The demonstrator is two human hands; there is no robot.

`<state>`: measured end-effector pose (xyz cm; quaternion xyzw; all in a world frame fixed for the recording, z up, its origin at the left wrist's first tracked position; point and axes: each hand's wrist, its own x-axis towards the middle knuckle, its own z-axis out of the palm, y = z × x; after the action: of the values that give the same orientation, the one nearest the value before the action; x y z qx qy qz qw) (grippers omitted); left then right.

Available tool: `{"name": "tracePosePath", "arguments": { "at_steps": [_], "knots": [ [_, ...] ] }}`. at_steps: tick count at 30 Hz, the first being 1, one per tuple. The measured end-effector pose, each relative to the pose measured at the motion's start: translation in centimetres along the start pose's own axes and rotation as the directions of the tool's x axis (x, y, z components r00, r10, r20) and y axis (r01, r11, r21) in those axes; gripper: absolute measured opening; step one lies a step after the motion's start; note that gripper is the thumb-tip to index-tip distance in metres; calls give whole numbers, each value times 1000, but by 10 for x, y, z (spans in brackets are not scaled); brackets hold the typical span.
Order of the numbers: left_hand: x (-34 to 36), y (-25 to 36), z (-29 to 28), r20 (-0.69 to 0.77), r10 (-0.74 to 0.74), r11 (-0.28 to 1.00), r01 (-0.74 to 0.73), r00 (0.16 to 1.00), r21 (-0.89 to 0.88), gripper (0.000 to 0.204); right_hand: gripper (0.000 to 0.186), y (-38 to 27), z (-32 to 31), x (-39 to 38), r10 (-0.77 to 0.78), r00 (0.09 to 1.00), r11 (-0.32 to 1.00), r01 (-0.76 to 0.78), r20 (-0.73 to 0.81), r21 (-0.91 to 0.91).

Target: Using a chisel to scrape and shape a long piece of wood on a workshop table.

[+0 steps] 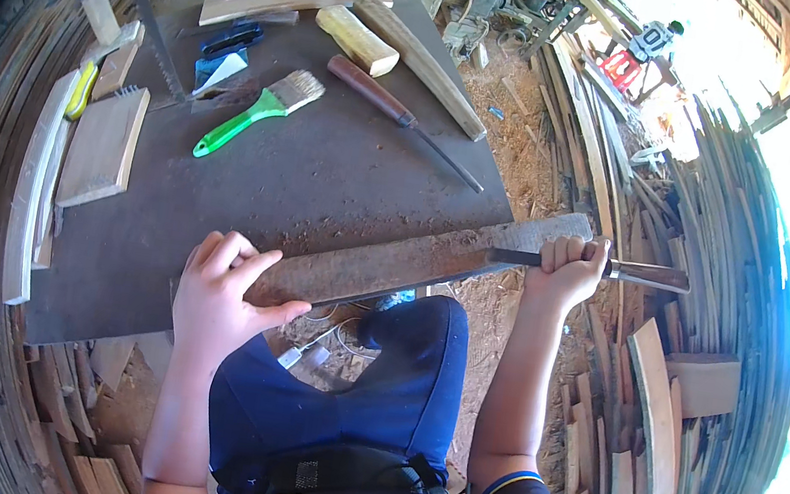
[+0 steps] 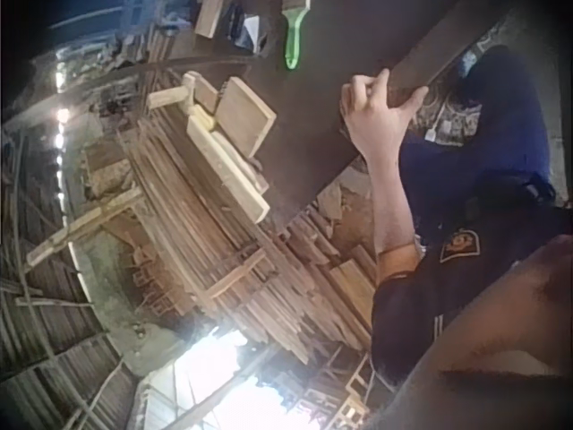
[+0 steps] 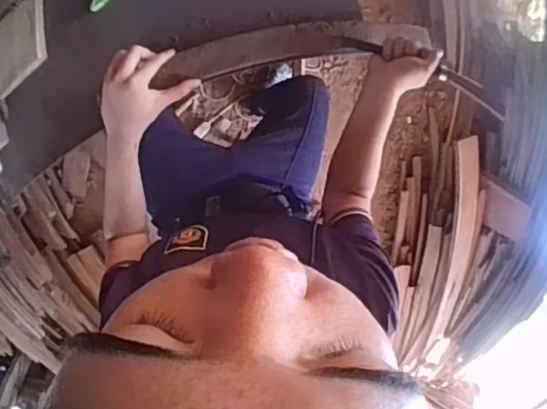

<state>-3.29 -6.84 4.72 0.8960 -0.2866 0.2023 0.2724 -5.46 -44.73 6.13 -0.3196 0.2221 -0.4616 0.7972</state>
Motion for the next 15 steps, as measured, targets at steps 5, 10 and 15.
{"name": "tracePosePath", "arguments": {
  "at_steps": [5, 10, 15],
  "knots": [
    [-10, -4, 1, -41, 27, 997, -24, 999, 75, 54, 48, 21, 29, -27, -113, 992, 993, 111, -58, -34],
    [-6, -5, 2, -44, 17, 999, -16, 999, 41, 54, 52, 21, 18, -4, -39, 999, 997, 42, 34, -66],
    [-4, -5, 1, -7, 18, 1000, -18, 1000, 15, 54, 52, 30, 31, -13, -21, 999, 996, 19, -28, -92]
  ]
}}
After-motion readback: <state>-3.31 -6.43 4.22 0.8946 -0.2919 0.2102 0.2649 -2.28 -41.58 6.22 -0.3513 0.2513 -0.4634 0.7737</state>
